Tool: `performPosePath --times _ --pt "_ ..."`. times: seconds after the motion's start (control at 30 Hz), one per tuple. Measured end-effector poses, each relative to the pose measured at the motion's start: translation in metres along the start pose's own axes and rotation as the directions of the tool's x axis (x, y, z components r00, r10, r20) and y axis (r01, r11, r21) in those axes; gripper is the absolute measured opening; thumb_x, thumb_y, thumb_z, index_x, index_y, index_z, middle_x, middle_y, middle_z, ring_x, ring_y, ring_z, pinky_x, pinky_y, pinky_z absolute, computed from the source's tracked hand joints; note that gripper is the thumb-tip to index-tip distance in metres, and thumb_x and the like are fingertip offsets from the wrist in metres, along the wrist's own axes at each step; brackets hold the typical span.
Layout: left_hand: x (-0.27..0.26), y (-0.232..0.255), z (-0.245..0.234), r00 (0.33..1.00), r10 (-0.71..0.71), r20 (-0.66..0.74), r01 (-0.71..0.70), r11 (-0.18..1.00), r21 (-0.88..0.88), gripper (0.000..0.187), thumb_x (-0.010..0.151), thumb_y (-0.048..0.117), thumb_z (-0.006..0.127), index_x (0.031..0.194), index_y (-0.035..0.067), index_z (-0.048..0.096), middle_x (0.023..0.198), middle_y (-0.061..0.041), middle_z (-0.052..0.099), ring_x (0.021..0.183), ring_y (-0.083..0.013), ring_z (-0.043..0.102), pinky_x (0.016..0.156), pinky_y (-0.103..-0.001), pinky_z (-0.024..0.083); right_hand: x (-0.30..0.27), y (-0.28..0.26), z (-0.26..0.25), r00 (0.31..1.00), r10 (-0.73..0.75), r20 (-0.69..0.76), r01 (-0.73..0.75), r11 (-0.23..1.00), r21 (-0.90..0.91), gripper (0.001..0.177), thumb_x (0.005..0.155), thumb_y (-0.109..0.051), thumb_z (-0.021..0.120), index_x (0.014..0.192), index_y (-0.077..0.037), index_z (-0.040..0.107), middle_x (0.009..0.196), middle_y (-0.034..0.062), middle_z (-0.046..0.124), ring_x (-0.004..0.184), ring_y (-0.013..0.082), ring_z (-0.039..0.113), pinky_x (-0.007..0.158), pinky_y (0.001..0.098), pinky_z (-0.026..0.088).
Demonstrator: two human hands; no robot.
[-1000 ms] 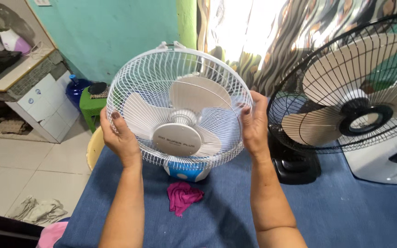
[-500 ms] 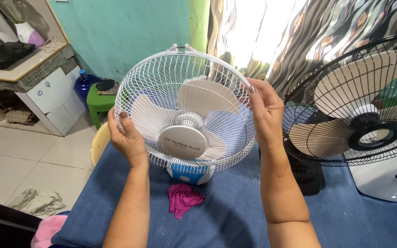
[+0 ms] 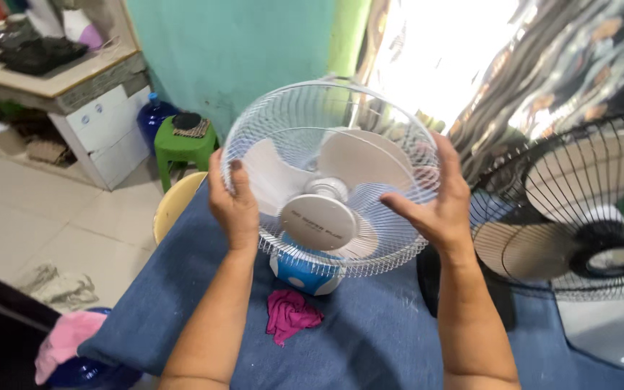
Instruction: The person removes the front grille and fan blades from a black table fan. They unscrew the central hub nut, detach the blades, and place the components on the table. The video ends before reassembly is shown.
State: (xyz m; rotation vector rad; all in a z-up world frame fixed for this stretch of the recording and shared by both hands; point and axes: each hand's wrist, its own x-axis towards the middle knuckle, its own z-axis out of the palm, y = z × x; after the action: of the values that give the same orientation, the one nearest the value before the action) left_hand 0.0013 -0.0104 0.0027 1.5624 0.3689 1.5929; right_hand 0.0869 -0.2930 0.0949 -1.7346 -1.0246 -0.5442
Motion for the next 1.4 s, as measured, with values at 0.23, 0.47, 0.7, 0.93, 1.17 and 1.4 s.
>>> performPosePath --times 0.23,0.47,0.7,0.93,1.17,1.4 --pt "0.019 -0.026 0.000 0.966 -0.172 0.194 0.232 0.909 -0.346 0.050 0.104 0.034 0.064 0.136 -0.005 0.062 0.130 -0.012 0.059 0.120 -0.0216 0.058 0.103 -0.033 0.047 -0.005 0.011 -0.004 0.998 0.052 -0.045 -0.052 0.999 0.003 0.101 0.075 -0.039 0.091 0.156 -0.005 0.042 0.137 0.0163 0.062 0.125 0.0275 0.067 0.105 0.0402 0.054" --pt "0.045 -0.047 -0.003 0.727 -0.444 0.523 0.669 0.287 -0.686 0.030 0.100 0.018 0.069 0.114 -0.008 0.069 0.105 -0.013 0.075 0.090 -0.0178 0.071 0.082 -0.030 0.058 -0.005 0.016 -0.006 1.000 0.022 -0.019 -0.020 0.995 0.096 0.094 0.080 -0.030 0.091 0.156 -0.003 0.044 0.140 0.0132 0.060 0.127 0.0237 0.064 0.108 0.0370 0.057" --pt "0.049 -0.055 0.008 0.728 -0.492 0.477 0.670 0.363 -0.648 0.022 0.095 0.011 0.072 0.108 -0.006 0.071 0.097 -0.011 0.075 0.081 -0.0153 0.072 0.074 -0.028 0.059 -0.008 0.018 -0.006 1.000 0.015 -0.018 -0.013 0.994 0.113 0.095 0.080 -0.030 0.091 0.157 -0.002 0.042 0.140 0.0135 0.061 0.128 0.0242 0.064 0.109 0.0384 0.058" --pt "0.040 -0.045 0.007 0.816 -0.407 0.410 0.575 0.498 -0.649 0.021 0.097 0.019 0.073 0.102 -0.002 0.071 0.091 -0.003 0.071 0.082 -0.0092 0.062 0.076 -0.023 0.050 -0.010 0.025 -0.011 1.000 0.009 -0.002 -0.009 0.994 0.112 0.097 0.081 -0.035 0.091 0.158 -0.003 0.041 0.140 0.0113 0.060 0.129 0.0232 0.065 0.109 0.0376 0.060" --pt "0.054 -0.042 0.005 0.826 -0.269 0.496 0.544 0.610 -0.576 0.018 0.095 0.019 0.076 0.101 0.003 0.071 0.089 0.004 0.063 0.083 -0.0056 0.053 0.078 -0.021 0.043 -0.013 0.029 -0.013 1.000 0.002 -0.010 -0.001 0.989 0.145 0.096 0.082 -0.035 0.091 0.158 -0.002 0.043 0.136 0.0116 0.061 0.125 0.0212 0.064 0.109 0.0361 0.059" --pt "0.056 -0.035 0.008 0.849 -0.231 0.476 0.487 0.692 -0.533 0.016 0.098 0.019 0.073 0.101 0.004 0.068 0.087 0.005 0.059 0.080 -0.0046 0.050 0.073 -0.021 0.041 -0.011 0.030 -0.013 1.000 0.019 -0.018 -0.016 0.992 0.122 0.098 0.079 -0.035 0.092 0.157 -0.002 0.043 0.137 0.0120 0.061 0.126 0.0232 0.065 0.106 0.0375 0.060"
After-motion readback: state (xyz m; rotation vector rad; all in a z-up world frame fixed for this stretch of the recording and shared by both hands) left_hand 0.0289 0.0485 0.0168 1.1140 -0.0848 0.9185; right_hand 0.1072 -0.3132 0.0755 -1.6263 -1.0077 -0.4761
